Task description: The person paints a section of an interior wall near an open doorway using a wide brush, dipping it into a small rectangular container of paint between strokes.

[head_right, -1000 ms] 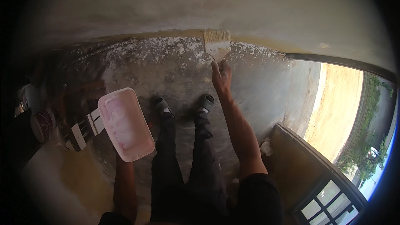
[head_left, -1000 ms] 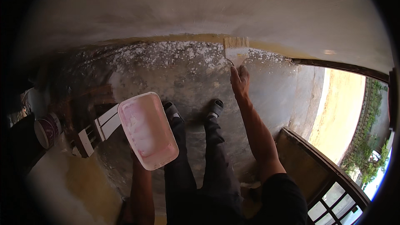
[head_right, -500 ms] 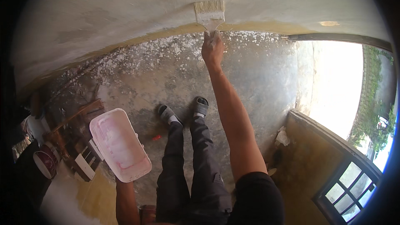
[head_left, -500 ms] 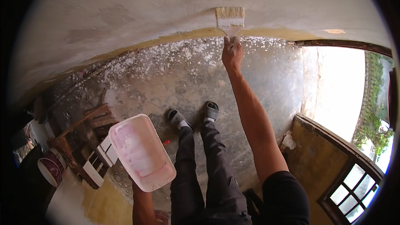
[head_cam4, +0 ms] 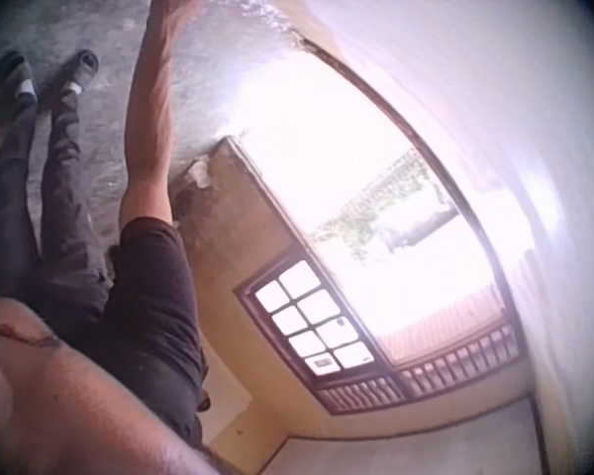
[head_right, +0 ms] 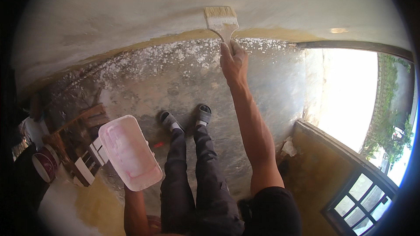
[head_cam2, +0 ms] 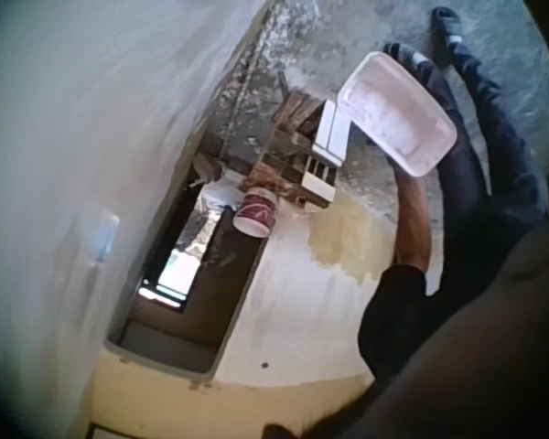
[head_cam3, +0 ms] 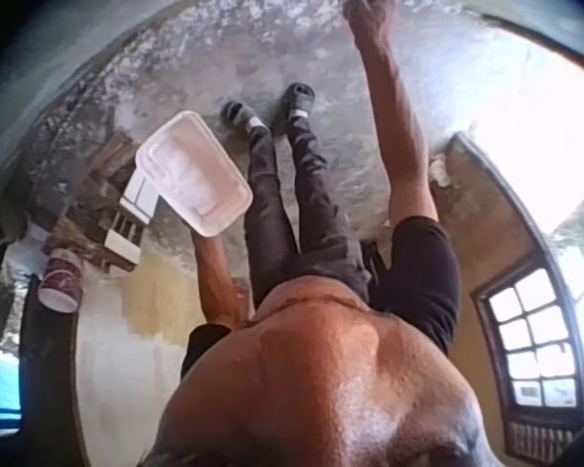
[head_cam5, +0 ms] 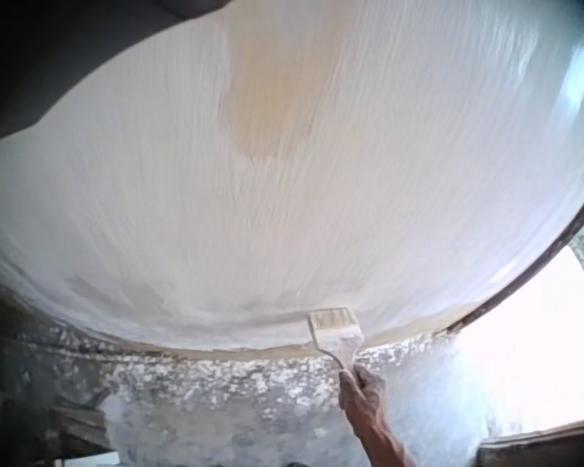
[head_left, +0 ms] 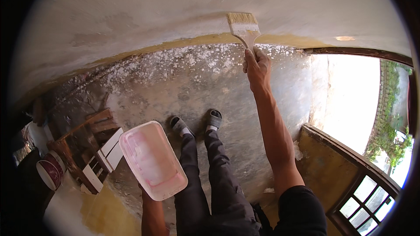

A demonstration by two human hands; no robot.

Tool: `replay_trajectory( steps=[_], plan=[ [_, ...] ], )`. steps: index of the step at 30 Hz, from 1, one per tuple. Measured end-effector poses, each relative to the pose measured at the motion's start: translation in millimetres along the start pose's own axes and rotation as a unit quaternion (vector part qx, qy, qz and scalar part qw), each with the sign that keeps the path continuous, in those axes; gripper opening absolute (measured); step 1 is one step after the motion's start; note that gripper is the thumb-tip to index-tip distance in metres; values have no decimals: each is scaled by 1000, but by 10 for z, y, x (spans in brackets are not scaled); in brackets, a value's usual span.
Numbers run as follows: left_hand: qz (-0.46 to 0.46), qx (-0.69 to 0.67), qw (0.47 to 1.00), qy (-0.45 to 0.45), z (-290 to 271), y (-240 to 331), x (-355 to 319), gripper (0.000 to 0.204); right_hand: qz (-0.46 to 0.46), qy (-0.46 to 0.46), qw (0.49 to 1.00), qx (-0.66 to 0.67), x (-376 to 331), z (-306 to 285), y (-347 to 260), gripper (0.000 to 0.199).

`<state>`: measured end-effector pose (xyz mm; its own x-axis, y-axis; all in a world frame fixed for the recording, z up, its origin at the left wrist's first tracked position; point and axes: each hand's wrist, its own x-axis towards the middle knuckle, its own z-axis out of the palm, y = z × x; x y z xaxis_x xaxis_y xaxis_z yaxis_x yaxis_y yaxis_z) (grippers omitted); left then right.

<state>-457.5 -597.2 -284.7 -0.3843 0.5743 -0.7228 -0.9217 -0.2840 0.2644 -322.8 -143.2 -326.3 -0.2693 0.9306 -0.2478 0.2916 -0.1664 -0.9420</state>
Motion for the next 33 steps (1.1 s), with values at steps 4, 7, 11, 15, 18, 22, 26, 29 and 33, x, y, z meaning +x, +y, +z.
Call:
replay_trajectory(
  steps=[4,7,11,15,18,22,26,29,33],
  plan=[
    [5,-5,1000,0,63,-100,-57,76,104,8,994,23,-11,-107,370,24],
    [-4,0,1000,2,60,-179,-42,76,163,8,987,3,477,-139,908,24],
    [-8,2,1000,10,-1,-287,-60,76,146,15,988,52,847,-44,730,24],
    [-1,-2,1000,16,4,-368,-134,76,81,8,987,137,441,-199,206,23],
    [2,-16,1000,16,38,-435,-200,76,64,45,984,158,-49,-385,185,21],
    [1,-21,1000,14,61,-496,-275,76,194,79,968,140,8,-295,705,18],
    [-4,-19,1000,17,28,-563,-305,76,249,41,961,117,658,-142,1382,16],
    [0,-14,1000,20,-36,-576,-340,76,279,45,949,143,976,-119,1365,16],
    [14,-20,999,29,-51,-590,-453,76,183,38,959,212,749,-130,608,18]
  ],
)
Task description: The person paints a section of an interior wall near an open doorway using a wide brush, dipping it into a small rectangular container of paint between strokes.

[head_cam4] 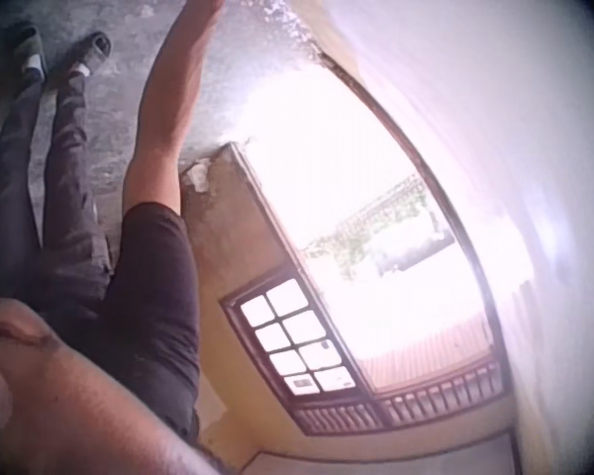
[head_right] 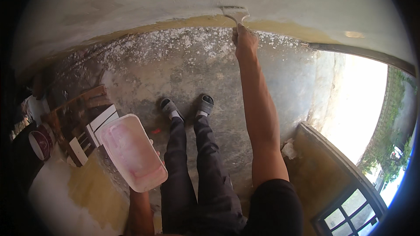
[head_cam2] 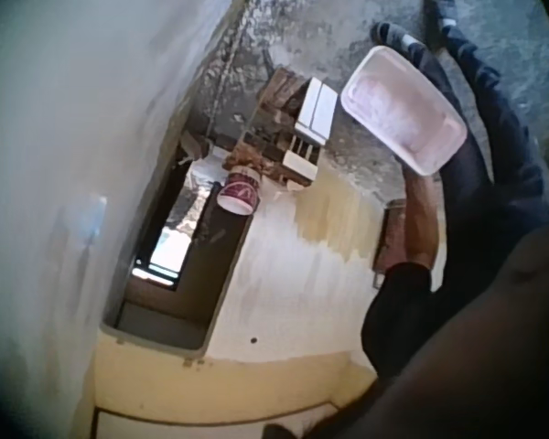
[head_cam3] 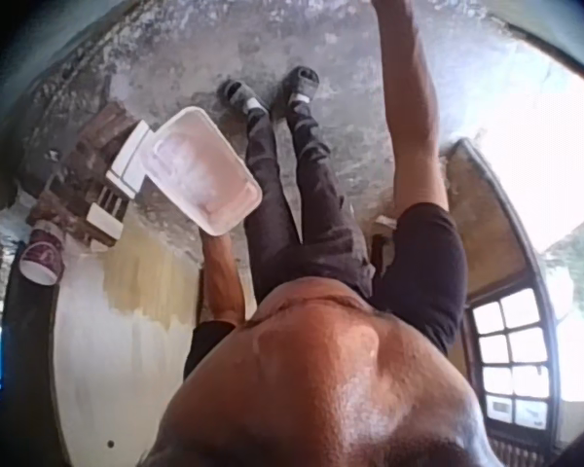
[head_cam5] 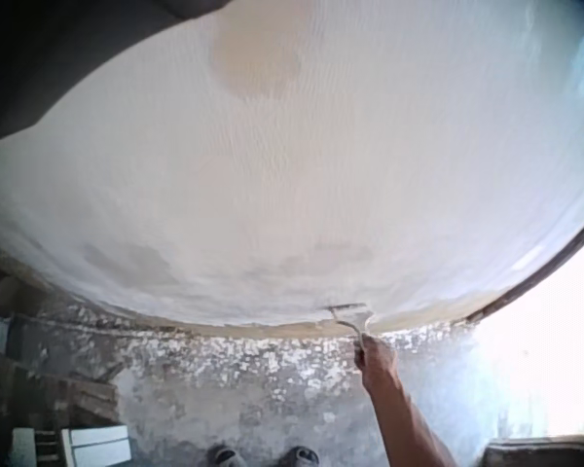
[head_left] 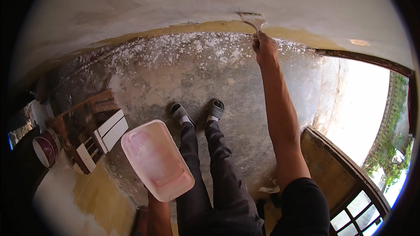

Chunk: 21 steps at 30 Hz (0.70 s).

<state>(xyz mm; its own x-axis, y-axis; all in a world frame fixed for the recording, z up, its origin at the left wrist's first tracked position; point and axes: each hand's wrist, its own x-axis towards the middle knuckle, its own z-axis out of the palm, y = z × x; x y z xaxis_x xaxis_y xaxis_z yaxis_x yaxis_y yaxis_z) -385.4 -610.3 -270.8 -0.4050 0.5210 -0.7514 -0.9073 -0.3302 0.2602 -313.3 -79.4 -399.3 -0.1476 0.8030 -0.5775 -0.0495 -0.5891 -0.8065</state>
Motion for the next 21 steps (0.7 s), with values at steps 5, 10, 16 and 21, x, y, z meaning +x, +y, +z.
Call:
replay_trajectory(
  steps=[5,10,16,21],
  plan=[
    [1,-20,1000,-4,40,-32,-44,76,-64,15,998,24,-892,-347,-149,28],
    [-4,-22,1000,-3,45,-29,-60,76,6,16,1000,-26,-325,-611,654,22],
    [-6,-12,1000,9,-75,-45,-29,76,21,11,1000,-3,308,-26,708,26],
    [3,-15,1000,9,-47,-4,-58,76,-30,20,999,-7,-369,360,-89,25]
  ],
)
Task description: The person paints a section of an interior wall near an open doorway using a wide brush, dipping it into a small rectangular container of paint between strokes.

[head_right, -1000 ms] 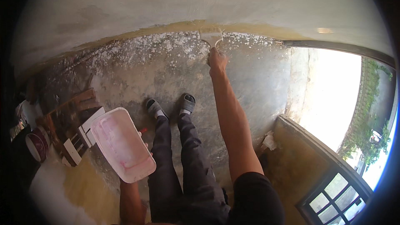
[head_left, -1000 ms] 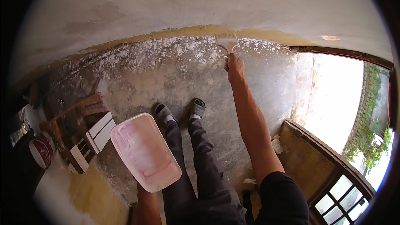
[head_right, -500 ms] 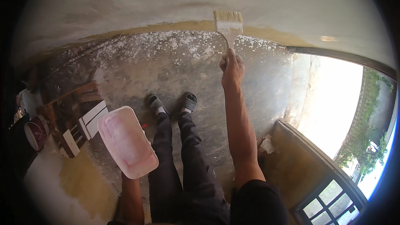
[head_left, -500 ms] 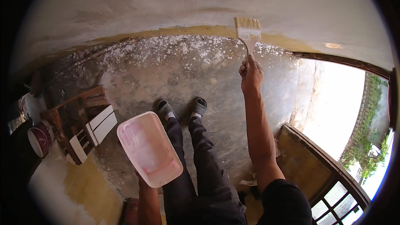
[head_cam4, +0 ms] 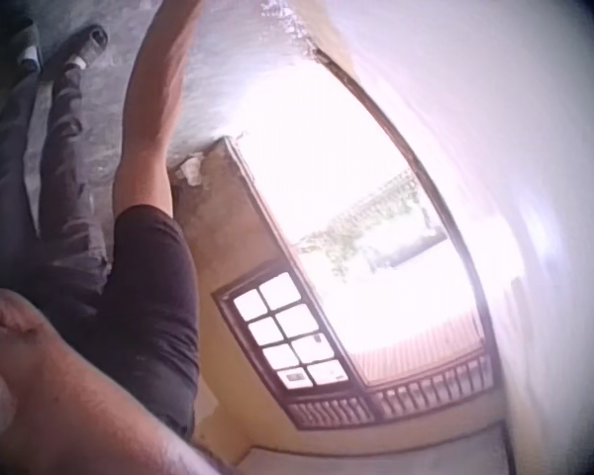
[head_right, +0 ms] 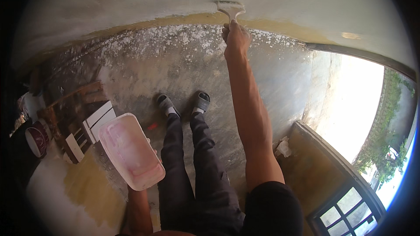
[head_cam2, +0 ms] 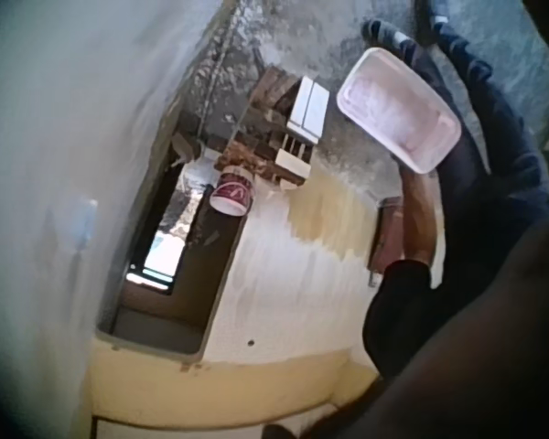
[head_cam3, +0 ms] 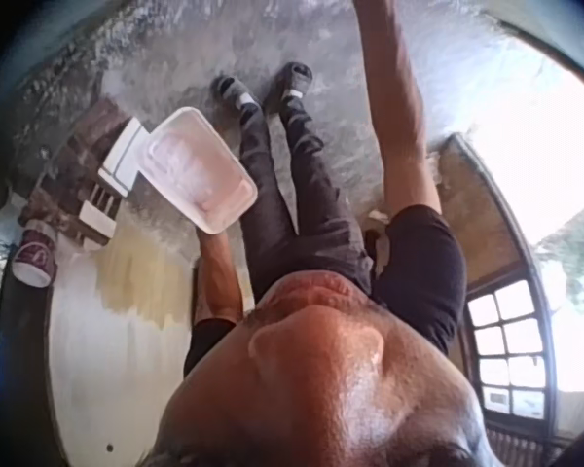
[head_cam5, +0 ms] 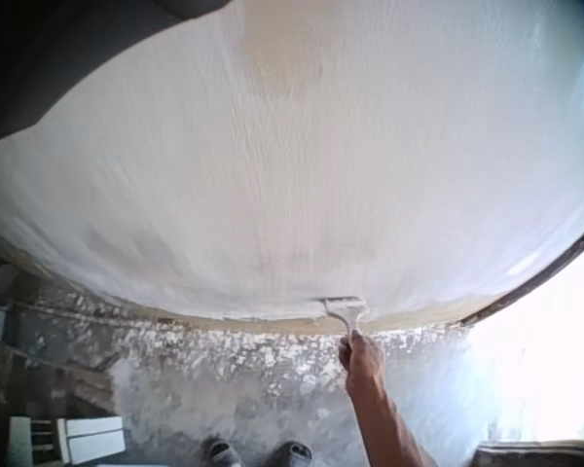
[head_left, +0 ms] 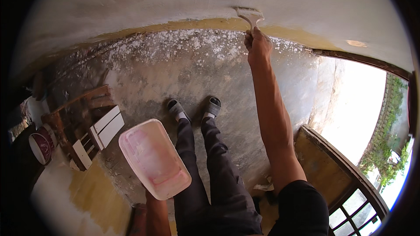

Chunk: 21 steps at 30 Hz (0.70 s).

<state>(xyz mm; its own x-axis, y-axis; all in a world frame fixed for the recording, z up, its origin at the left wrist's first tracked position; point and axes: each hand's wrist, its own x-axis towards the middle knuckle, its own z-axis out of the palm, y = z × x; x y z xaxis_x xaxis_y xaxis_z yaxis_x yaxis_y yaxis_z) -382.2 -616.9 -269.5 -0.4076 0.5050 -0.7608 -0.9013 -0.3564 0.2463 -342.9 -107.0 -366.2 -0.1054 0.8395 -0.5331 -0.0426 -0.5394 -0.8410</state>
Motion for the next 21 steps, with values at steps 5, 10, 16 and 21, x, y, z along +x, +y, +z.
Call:
replay_trajectory(
  steps=[5,10,16,21],
  plan=[
    [5,-10,1000,-18,82,43,-21,76,-88,-20,994,66,-1189,-19,-1098,28],
    [-4,-16,999,-30,146,63,34,76,-159,-47,979,117,-1767,-157,-1380,21],
    [-1,-16,1000,-11,111,74,-31,76,-213,-124,967,67,-892,153,-615,20],
    [-7,-7,1000,5,39,49,-32,76,-206,-193,957,-61,21,-19,467,19]
  ],
)
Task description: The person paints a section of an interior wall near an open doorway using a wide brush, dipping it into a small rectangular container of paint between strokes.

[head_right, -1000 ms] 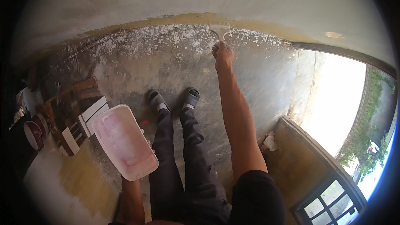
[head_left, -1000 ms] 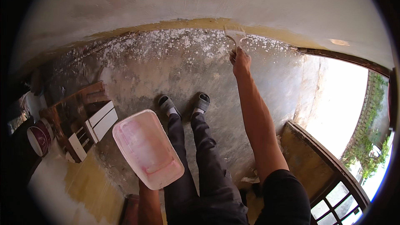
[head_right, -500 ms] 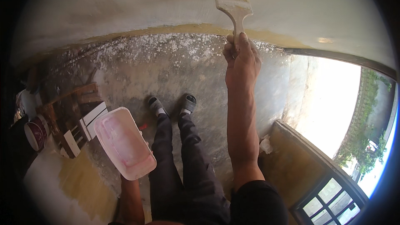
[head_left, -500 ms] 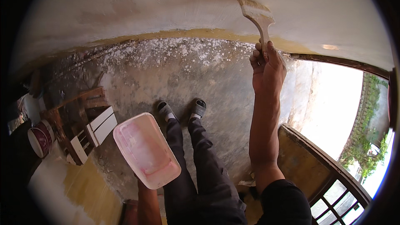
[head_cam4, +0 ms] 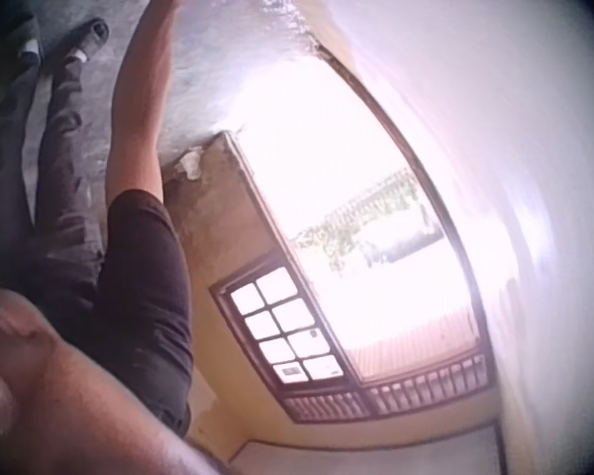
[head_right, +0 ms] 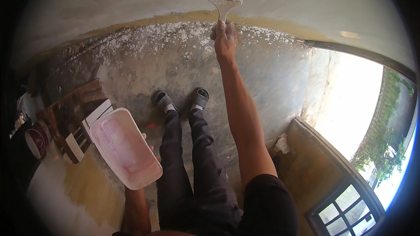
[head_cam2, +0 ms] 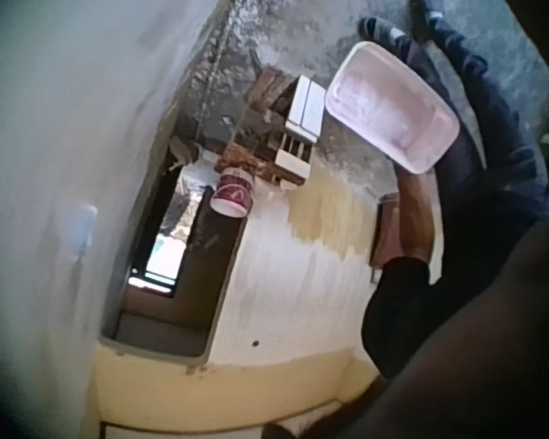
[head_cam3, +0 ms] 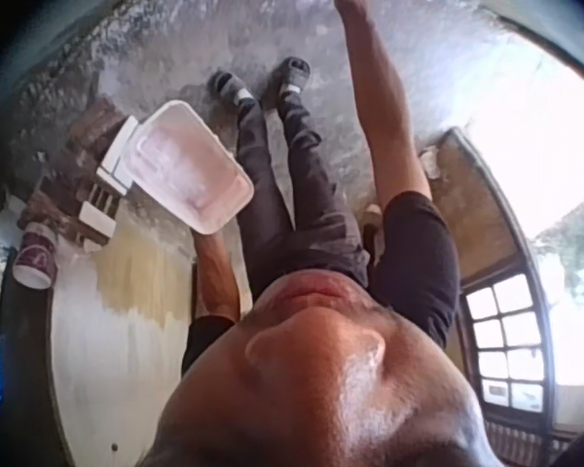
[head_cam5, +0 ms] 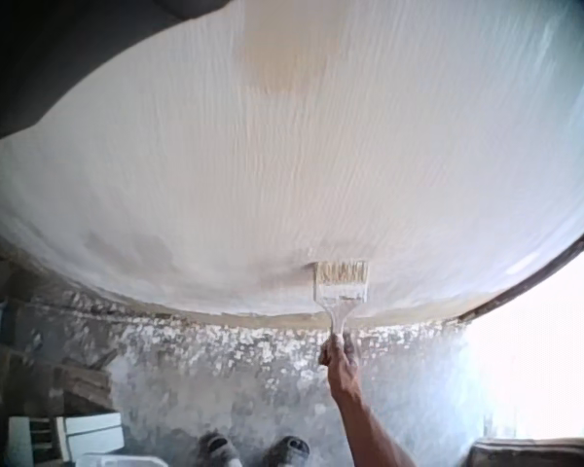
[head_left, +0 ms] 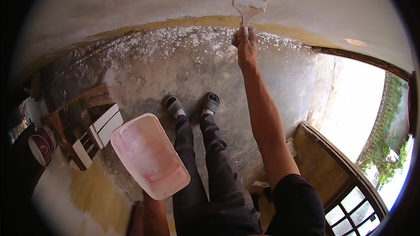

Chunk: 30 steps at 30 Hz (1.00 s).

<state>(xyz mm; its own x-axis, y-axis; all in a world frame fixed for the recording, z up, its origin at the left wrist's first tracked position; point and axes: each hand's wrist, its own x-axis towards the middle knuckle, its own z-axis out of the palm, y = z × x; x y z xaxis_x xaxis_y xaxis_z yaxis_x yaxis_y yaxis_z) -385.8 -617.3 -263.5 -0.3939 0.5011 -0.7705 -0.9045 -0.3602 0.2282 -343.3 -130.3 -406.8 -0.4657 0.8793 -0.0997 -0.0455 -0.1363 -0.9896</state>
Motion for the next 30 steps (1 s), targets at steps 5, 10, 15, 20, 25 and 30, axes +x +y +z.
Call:
replay_trajectory(
  steps=[5,10,15,20,25,30],
  plan=[
    [-3,5,1000,7,-33,-15,-38,76,183,51,981,48,-178,-116,567,20],
    [-3,4,1000,2,-18,-30,-34,76,224,48,973,35,54,-176,258,22],
    [3,-6,1000,-4,21,-55,-53,76,206,74,976,7,6,135,-1009,24],
    [-2,-16,1000,-16,24,-101,3,76,100,87,991,34,-572,276,-2204,32],
    [-1,-21,1000,-20,15,-153,15,77,0,57,995,79,-640,351,-1900,26],
    [-2,-12,1000,-14,-61,-154,-36,77,-25,-1,1000,-3,-125,334,-620,23]
  ],
)
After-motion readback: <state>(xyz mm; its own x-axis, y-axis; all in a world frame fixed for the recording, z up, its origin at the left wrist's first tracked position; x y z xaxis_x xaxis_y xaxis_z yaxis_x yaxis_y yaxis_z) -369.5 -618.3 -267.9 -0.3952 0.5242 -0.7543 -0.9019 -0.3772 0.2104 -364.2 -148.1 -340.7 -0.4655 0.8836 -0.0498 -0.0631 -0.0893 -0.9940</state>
